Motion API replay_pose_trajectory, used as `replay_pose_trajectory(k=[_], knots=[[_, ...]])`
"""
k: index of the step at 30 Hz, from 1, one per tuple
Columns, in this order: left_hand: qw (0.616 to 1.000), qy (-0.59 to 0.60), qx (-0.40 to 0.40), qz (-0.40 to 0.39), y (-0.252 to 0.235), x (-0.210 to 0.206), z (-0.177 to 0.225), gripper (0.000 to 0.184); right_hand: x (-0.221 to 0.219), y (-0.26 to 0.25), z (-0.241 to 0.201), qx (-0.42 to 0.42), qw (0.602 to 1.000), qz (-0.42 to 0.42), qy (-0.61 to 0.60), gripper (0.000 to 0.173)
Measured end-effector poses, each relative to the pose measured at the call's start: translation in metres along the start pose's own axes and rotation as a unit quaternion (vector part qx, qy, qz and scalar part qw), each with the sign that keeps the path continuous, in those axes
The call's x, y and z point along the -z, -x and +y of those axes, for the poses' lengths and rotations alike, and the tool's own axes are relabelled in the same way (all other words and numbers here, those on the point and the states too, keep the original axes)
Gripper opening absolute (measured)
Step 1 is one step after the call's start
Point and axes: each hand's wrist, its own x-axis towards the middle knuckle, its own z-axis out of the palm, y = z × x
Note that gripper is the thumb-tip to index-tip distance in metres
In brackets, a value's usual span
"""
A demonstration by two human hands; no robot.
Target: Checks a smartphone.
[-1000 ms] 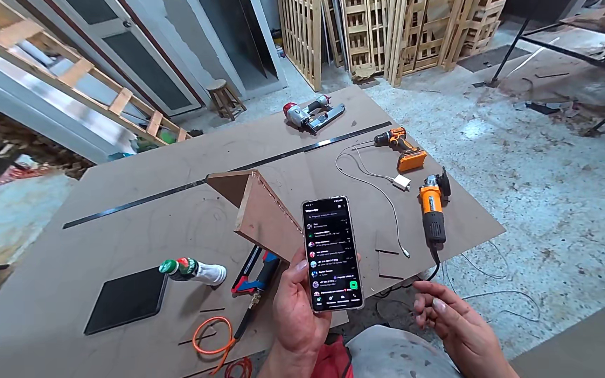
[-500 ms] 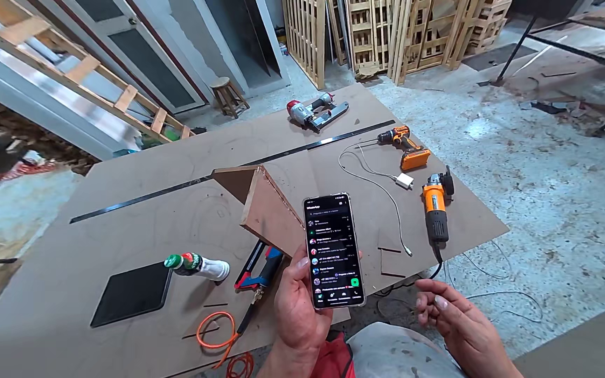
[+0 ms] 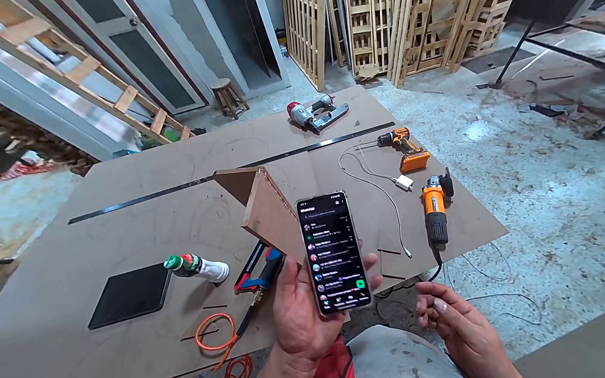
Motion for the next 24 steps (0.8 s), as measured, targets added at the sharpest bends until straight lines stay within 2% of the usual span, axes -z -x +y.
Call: replay_pose_trajectory(k=[2,6,13,16,19,20,21,22,24], knots=[[0.999,0.006,0.040,-0.033,0.001,0.002,-0.010,0.072,0.000,0.000,0.000,-0.003,1.000,-0.003,0.000,0.037],[0.997,0.015,0.064,-0.037,0.005,0.013,-0.022,0.065,0.000,-0.001,0.001,0.004,1.000,-0.006,0.012,0.039],[0.987,-0.146,0.063,-0.027,0.052,0.048,0.006,0.070,-0.007,-0.003,0.006,-0.056,0.998,-0.020,-0.002,0.033],[0.982,-0.181,0.055,0.010,0.089,0.063,0.017,0.067,-0.017,-0.013,0.015,-0.080,0.995,-0.054,-0.013,0.031],[0.962,-0.250,0.027,0.111,0.139,0.061,0.030,0.062,-0.032,-0.024,0.032,-0.111,0.990,-0.079,-0.022,0.032],[0.941,-0.298,0.026,0.156,0.158,0.062,0.037,0.064,-0.038,-0.028,0.038,-0.124,0.988,-0.085,-0.021,0.032],[0.905,-0.367,0.043,0.209,0.180,0.066,0.045,0.068,-0.043,-0.032,0.045,-0.136,0.986,-0.092,-0.019,0.032],[0.848,-0.451,0.082,0.265,0.204,0.074,0.054,0.074,-0.049,-0.036,0.052,-0.145,0.984,-0.098,-0.019,0.033],[0.708,-0.560,0.235,0.360,0.260,0.098,0.071,0.075,-0.063,-0.042,0.067,-0.157,0.982,-0.108,-0.013,0.035]])
